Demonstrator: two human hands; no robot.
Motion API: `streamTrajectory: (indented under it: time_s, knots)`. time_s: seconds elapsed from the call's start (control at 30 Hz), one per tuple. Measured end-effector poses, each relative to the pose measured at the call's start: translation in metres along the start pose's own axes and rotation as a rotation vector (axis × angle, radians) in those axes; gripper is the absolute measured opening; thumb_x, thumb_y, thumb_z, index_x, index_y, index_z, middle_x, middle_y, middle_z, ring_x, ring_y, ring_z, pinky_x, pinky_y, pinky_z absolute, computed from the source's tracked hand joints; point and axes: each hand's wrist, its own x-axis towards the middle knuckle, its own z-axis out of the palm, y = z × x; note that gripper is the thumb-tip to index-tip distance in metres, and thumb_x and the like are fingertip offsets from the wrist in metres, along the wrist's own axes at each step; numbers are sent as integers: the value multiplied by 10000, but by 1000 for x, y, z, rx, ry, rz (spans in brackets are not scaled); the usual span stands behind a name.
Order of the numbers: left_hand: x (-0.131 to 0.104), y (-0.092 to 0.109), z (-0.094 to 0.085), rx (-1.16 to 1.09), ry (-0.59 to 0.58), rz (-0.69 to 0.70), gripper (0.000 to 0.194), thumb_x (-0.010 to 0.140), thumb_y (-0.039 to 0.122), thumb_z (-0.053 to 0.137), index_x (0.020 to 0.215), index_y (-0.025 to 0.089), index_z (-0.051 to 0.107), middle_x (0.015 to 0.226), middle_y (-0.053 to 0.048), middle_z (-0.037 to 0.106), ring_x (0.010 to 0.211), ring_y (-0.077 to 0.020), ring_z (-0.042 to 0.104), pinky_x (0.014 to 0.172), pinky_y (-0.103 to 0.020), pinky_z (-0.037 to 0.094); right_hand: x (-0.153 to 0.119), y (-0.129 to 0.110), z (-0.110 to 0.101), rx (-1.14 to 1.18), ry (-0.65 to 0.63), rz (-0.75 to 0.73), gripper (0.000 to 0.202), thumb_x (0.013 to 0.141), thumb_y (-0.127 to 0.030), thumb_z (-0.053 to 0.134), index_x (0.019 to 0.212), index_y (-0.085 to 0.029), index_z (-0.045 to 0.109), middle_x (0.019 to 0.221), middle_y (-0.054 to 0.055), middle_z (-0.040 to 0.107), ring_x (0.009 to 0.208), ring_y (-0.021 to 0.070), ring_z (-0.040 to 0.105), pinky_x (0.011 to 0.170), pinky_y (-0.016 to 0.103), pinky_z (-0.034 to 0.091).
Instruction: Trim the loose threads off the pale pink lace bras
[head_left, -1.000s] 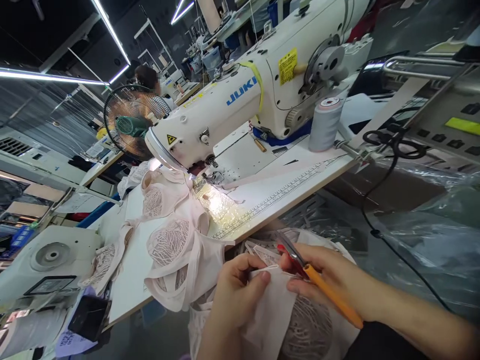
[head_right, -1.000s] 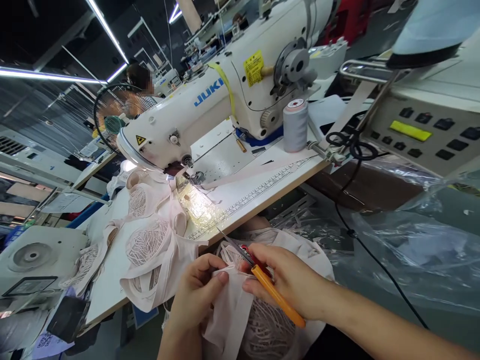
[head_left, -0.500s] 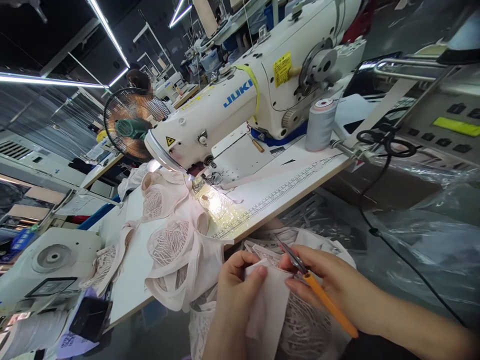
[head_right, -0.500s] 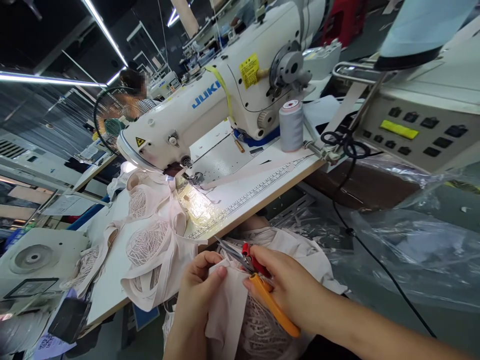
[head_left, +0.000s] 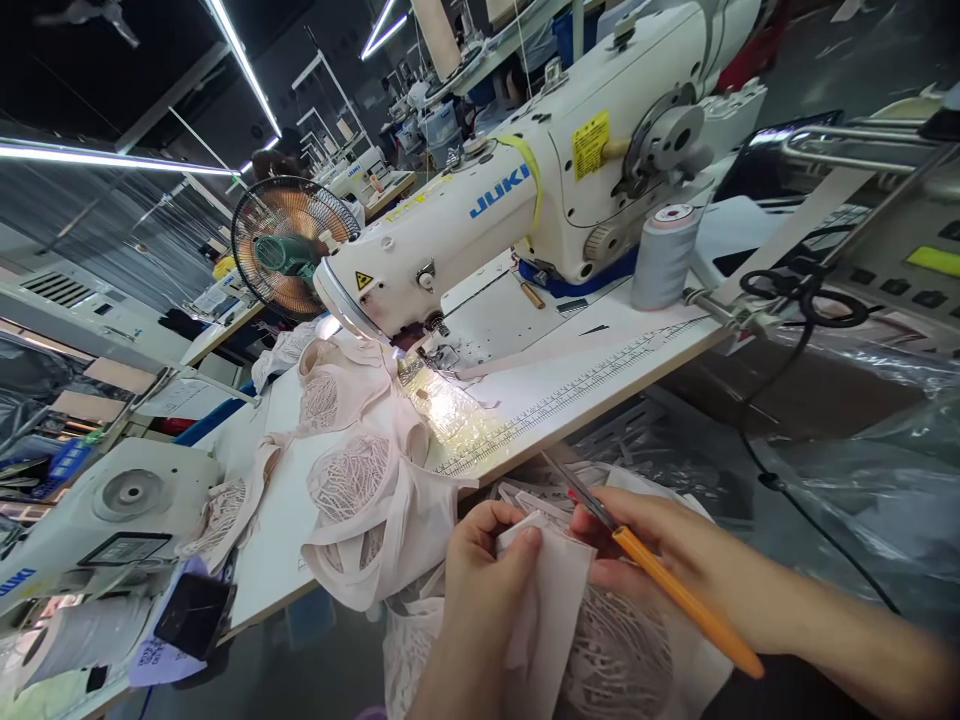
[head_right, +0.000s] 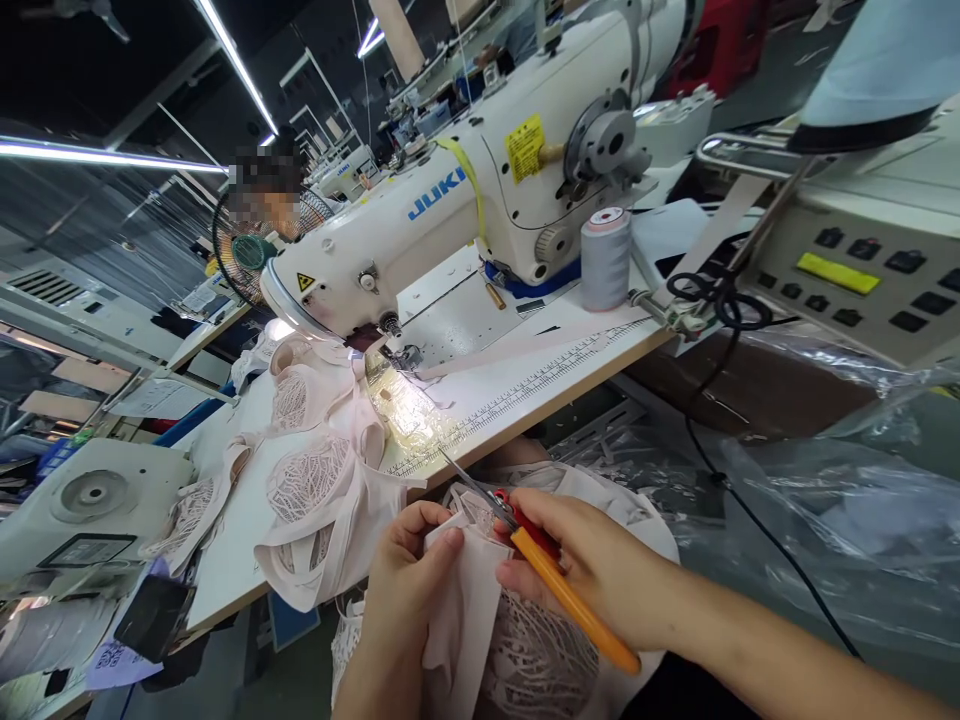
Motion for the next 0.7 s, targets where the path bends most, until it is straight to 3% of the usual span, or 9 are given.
streamTrajectory:
  time_s: [0.17, 0.4, 0.57, 0.7]
  knots:
    - [-2, 5, 3, 53, -26, -22, 307, 622, 328, 874, 677, 145, 633, 561, 45, 555, 517, -63, 400, 520, -186, 314, 27, -18, -20, -42, -105, 14, 329, 817, -531, 664, 843, -215, 574, 814, 35, 640, 724, 208, 610, 651, 336, 526]
    - [0, 2, 1, 113, -46, 16, 304, 662, 373, 856, 713, 151, 655, 634, 22, 593, 579, -89, 442, 553, -198, 347, 47, -32, -9, -164, -114, -43, 261, 702, -429, 661, 680, -234, 489, 617, -34, 515, 546, 137, 407, 474, 259, 329]
    - [7, -6, -12, 156, -199, 33, 385, 741, 517, 786, 761, 135, 738, 696, -28, 647, 667, -134, 504, 615, -231, 376, 45, -43, -9, -201, -160, -53, 263, 717, -421, 625, 673, -242, 438, 662, -13, 528, 581, 152, 436, 510, 277, 362]
    - [6, -7, -12, 215, -162, 98, 379, 773, 507, 753, 750, 129, 761, 699, -46, 668, 677, -149, 520, 628, -248, 384, 44, -49, -12, -192, -196, -55, 298, 773, -483, 616, 714, -246, 446, 655, -20, 518, 567, 149, 452, 503, 275, 389]
